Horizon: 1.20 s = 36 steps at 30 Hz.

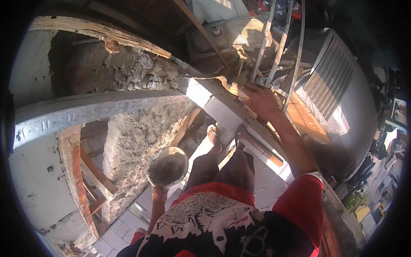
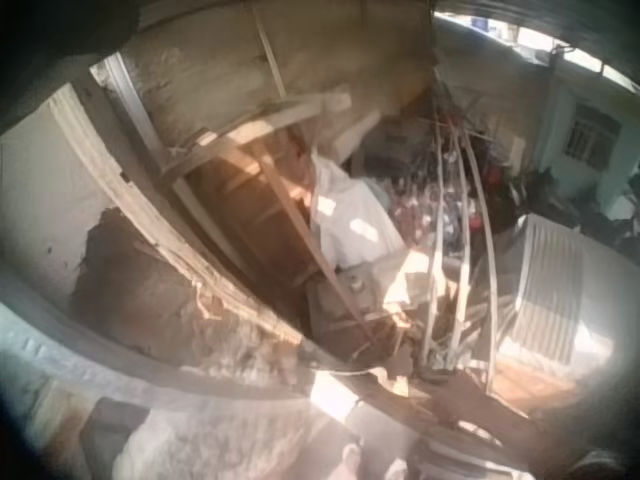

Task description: The person scoops mortar from a bucket with a trowel and spreads it onto a white rectangular tile. They then position the tile onto a vertical surface and tap it with a hammer to set it in place. Finally, they use a tape measure to check the alignment of the installed tile.

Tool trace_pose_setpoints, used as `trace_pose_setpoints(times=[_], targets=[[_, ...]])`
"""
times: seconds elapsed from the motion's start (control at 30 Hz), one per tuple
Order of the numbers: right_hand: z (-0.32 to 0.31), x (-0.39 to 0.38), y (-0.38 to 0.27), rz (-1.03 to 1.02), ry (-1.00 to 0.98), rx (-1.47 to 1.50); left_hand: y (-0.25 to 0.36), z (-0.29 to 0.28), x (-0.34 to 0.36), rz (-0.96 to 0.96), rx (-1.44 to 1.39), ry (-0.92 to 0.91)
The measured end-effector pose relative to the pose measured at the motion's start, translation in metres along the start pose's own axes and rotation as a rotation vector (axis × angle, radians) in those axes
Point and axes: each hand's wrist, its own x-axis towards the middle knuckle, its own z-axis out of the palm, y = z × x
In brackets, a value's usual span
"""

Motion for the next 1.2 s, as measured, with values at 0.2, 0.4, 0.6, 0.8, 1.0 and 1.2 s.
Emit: trace_pose_setpoints(times=[0.2,0.4,0.6,0.8,1.0,1.2], targets=[[-0.040,0.063,-0.003,-0.197,0.044,-0.170,-0.003,0.014,0.007,-0.055,-0.018,0.027],[-0.084,0.105,-0.019,-0.430,0.147,-0.299,-0.031,-0.016,0.011,-0.066,-0.089,0.027],[-0.088,0.124,-0.012,-0.541,0.159,-0.352,-0.035,-0.004,0.001,-0.120,-0.113,0.123],[-0.097,0.128,-0.025,-0.551,0.150,-0.359,-0.056,-0.032,0.012,-0.152,-0.100,0.119],[-0.092,0.119,-0.029,-0.478,0.104,-0.349,-0.054,-0.028,0.012,-0.142,-0.091,0.132],[-0.095,0.111,-0.031,-0.359,0.007,-0.321,-0.049,-0.026,0.013,-0.128,-0.153,0.076]])
